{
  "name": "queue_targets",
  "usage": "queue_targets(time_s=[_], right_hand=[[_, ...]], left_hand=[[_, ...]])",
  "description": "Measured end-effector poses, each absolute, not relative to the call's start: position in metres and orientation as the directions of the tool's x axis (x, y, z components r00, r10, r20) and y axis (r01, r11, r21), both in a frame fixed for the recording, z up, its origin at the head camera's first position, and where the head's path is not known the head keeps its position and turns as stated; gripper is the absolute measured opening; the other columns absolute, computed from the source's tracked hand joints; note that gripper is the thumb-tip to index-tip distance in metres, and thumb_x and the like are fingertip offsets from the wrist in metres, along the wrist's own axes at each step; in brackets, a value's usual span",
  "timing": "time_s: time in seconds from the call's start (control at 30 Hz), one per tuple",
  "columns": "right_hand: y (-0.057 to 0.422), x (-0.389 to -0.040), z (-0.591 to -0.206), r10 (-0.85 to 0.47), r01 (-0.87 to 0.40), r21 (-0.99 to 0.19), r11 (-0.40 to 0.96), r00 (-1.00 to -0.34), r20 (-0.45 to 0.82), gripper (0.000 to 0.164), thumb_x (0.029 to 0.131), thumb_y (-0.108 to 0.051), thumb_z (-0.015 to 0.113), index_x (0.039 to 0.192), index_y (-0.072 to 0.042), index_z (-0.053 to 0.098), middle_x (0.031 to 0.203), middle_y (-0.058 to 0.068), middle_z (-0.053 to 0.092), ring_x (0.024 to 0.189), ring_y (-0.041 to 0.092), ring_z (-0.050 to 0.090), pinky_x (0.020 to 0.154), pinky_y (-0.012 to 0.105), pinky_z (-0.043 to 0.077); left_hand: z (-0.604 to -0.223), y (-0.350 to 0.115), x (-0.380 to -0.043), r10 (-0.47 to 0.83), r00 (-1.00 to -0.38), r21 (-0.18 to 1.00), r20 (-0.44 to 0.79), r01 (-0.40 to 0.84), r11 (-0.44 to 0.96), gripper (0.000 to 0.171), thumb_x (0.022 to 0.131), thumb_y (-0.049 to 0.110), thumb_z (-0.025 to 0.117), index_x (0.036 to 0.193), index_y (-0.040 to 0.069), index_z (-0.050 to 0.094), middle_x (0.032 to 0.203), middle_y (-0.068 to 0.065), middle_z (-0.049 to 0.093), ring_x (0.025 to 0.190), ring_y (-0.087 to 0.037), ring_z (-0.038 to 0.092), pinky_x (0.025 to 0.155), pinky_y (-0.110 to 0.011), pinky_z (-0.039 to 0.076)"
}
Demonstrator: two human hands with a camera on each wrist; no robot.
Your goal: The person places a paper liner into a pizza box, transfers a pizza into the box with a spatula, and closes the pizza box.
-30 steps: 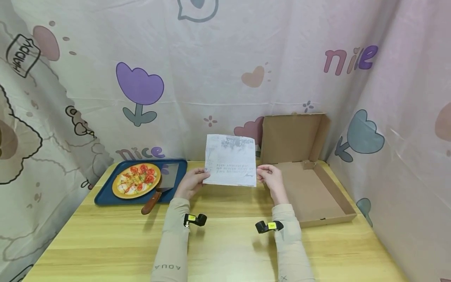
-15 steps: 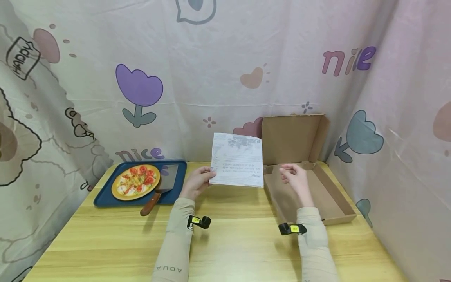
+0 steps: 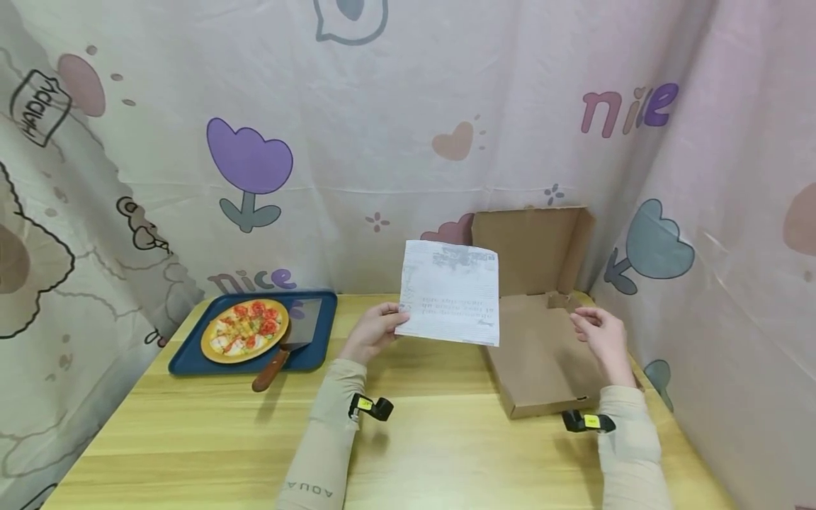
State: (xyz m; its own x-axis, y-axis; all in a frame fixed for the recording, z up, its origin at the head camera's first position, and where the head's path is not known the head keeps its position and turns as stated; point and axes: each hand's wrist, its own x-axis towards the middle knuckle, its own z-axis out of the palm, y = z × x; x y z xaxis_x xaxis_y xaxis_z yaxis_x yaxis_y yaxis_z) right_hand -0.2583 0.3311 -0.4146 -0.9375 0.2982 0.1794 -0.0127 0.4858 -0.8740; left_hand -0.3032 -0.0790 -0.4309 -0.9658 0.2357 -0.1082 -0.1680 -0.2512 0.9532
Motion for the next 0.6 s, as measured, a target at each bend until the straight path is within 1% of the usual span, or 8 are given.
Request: queue_targets(time_s=[0.13,0.2,0.23,0.33,0.43,0.47,0.57,0.6], right_hand=[[0.351,-0.254,-0.42,0.326,0.025,-0.86,0.51,-0.931,0.166,0.044,0.096,-0.028,0.061,0.123,0.007,0.058,0.08,-0.029,0.053,0.07,-0.01,0.057,0.063,0.011,0.052],[0.36,-0.251,-0.423,0.339,0.042,-0.867,0.497,-0.929,0.149,0.046,0.097,-0.028,0.06,0.125,0.007,0.056,0.081,-0.03,0.053,0.069,-0.01,0.056,0.063,0.012,0.051],[0.364,-0.25,-0.425,0.346,0.047,-0.873,0.485,-0.927,0.143,0.046,0.097,-0.027,0.059,0.126,0.008,0.055,0.082,-0.027,0.056,0.069,-0.009,0.056,0.063,0.013,0.051],[0.376,-0.247,-0.428,0.363,0.069,-0.871,0.486,-0.923,0.129,0.048,0.098,-0.028,0.058,0.129,0.008,0.054,0.084,-0.023,0.057,0.068,-0.007,0.057,0.063,0.014,0.052],[0.387,-0.244,-0.431,0.39,0.116,-0.856,0.505,-0.915,0.106,0.05,0.098,-0.03,0.057,0.13,0.007,0.054,0.084,-0.021,0.056,0.069,-0.006,0.056,0.062,0.014,0.05],[0.391,-0.243,-0.432,0.403,0.138,-0.847,0.513,-0.91,0.095,0.05,0.097,-0.031,0.057,0.13,0.006,0.054,0.083,-0.023,0.054,0.068,-0.006,0.056,0.061,0.013,0.049],[0.399,-0.24,-0.438,0.446,0.203,-0.808,0.552,-0.891,0.081,0.048,0.096,-0.031,0.059,0.127,0.005,0.058,0.083,-0.017,0.061,0.066,-0.01,0.05,0.06,0.012,0.046],[0.402,-0.239,-0.44,0.458,0.221,-0.792,0.569,-0.885,0.082,0.046,0.095,-0.03,0.06,0.125,0.006,0.06,0.083,-0.011,0.065,0.065,-0.011,0.047,0.059,0.013,0.044]], left_hand=[[-0.434,-0.069,-0.302,0.264,-0.958,0.952,-0.109,-0.177,-0.251,0.007,0.095,-0.004,0.054,0.099,0.002,0.055,0.091,0.0,0.065,0.079,-0.009,0.065,0.069,-0.025,0.049],[-0.437,-0.063,-0.302,0.277,-0.955,0.953,-0.106,-0.177,-0.246,0.007,0.095,-0.004,0.054,0.099,0.002,0.055,0.092,0.0,0.065,0.08,-0.009,0.065,0.069,-0.025,0.049],[-0.438,-0.061,-0.302,0.281,-0.954,0.952,-0.109,-0.181,-0.247,0.007,0.095,-0.004,0.054,0.099,0.002,0.055,0.092,0.0,0.065,0.079,-0.009,0.065,0.069,-0.024,0.049],[-0.441,-0.054,-0.302,0.3,-0.948,0.95,-0.112,-0.191,-0.249,0.007,0.095,-0.004,0.054,0.098,0.002,0.055,0.091,-0.001,0.066,0.079,-0.009,0.065,0.067,-0.023,0.048],[-0.443,-0.047,-0.3,0.311,-0.944,0.949,-0.108,-0.191,-0.252,0.006,0.094,-0.005,0.053,0.097,0.001,0.054,0.09,-0.002,0.065,0.077,-0.009,0.065,0.065,-0.022,0.049],[-0.444,-0.045,-0.3,0.317,-0.942,0.95,-0.106,-0.19,-0.249,0.006,0.094,-0.005,0.053,0.098,0.0,0.054,0.09,-0.002,0.065,0.077,-0.009,0.065,0.065,-0.022,0.048],[-0.445,-0.039,-0.297,0.324,-0.939,0.947,-0.113,-0.2,-0.25,0.007,0.094,-0.005,0.053,0.099,0.0,0.054,0.091,-0.002,0.065,0.078,-0.009,0.065,0.066,-0.022,0.049],[-0.445,-0.038,-0.297,0.327,-0.937,0.945,-0.12,-0.208,-0.25,0.007,0.094,-0.005,0.054,0.1,0.0,0.054,0.091,-0.002,0.065,0.079,-0.01,0.065,0.067,-0.023,0.049]])
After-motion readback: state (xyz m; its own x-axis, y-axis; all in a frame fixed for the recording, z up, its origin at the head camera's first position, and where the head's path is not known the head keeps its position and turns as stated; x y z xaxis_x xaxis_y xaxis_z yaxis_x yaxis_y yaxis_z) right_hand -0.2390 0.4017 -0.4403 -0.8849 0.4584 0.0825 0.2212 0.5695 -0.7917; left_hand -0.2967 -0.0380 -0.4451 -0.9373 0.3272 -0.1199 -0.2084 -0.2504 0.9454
